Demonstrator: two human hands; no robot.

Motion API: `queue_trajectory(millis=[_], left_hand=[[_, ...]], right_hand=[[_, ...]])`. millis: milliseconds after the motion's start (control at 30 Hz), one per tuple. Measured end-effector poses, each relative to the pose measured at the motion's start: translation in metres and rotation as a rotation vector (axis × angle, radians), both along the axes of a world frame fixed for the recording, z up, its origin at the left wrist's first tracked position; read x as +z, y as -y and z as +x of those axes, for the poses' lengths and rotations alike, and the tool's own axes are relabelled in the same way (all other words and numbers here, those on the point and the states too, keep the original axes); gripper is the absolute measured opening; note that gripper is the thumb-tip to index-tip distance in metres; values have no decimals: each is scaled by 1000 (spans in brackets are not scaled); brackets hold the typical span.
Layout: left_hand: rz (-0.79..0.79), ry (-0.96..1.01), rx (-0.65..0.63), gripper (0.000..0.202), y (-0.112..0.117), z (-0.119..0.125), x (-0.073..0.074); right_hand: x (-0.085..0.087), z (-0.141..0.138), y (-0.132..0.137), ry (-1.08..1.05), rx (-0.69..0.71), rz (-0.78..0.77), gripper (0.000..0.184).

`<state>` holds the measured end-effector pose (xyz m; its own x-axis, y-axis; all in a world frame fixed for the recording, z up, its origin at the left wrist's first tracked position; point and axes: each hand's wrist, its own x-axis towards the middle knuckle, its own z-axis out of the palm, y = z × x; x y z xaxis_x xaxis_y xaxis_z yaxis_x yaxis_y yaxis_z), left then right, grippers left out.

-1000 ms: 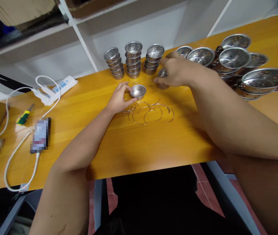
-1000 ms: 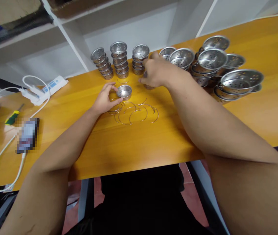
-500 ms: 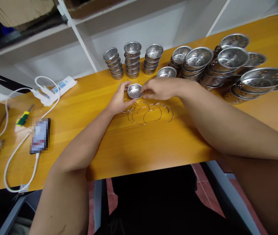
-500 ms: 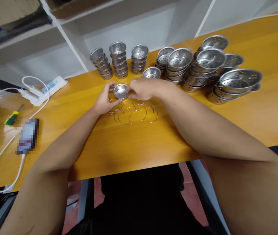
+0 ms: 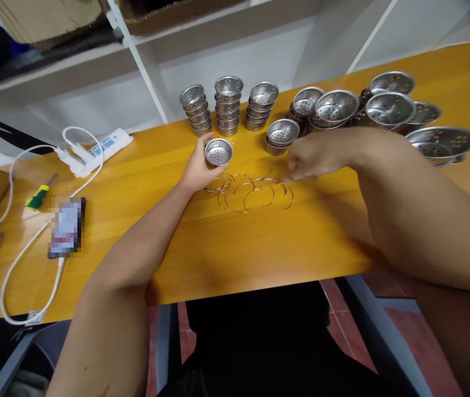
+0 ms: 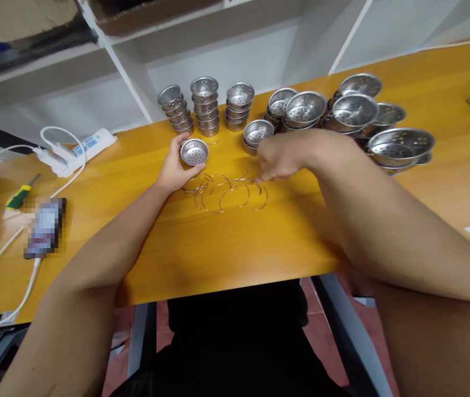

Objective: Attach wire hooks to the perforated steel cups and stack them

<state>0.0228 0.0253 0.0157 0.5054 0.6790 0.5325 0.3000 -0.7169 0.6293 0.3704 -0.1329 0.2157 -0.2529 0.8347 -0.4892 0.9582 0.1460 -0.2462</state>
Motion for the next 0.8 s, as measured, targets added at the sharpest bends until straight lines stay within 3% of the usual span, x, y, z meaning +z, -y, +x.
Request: queue_trajectory(millis=[67, 133, 233, 333, 467, 633, 800], left_hand=[[2, 18, 20, 107, -2, 0, -2], [5, 33, 28, 103, -3, 2, -2], [7, 47, 29, 100, -1, 4, -1], [-5, 52, 34, 100, 2, 3, 1], [-16, 47, 18, 103, 1, 1, 1], [11, 26, -30, 103, -4, 2, -3], [52, 21, -72, 113, -8, 3, -7]], right_hand=[[-8, 2, 12, 138, -69, -227, 64], [-17, 2, 21, 93, -129, -289, 59], [-29, 1, 27, 5, -129, -170, 41], [-39, -5, 25, 75, -80, 38, 22], [-48, -17, 23, 174, -40, 206, 20], [-49, -22, 25, 272, -87, 207, 23], [-32, -27, 36, 279, -79, 98, 23]])
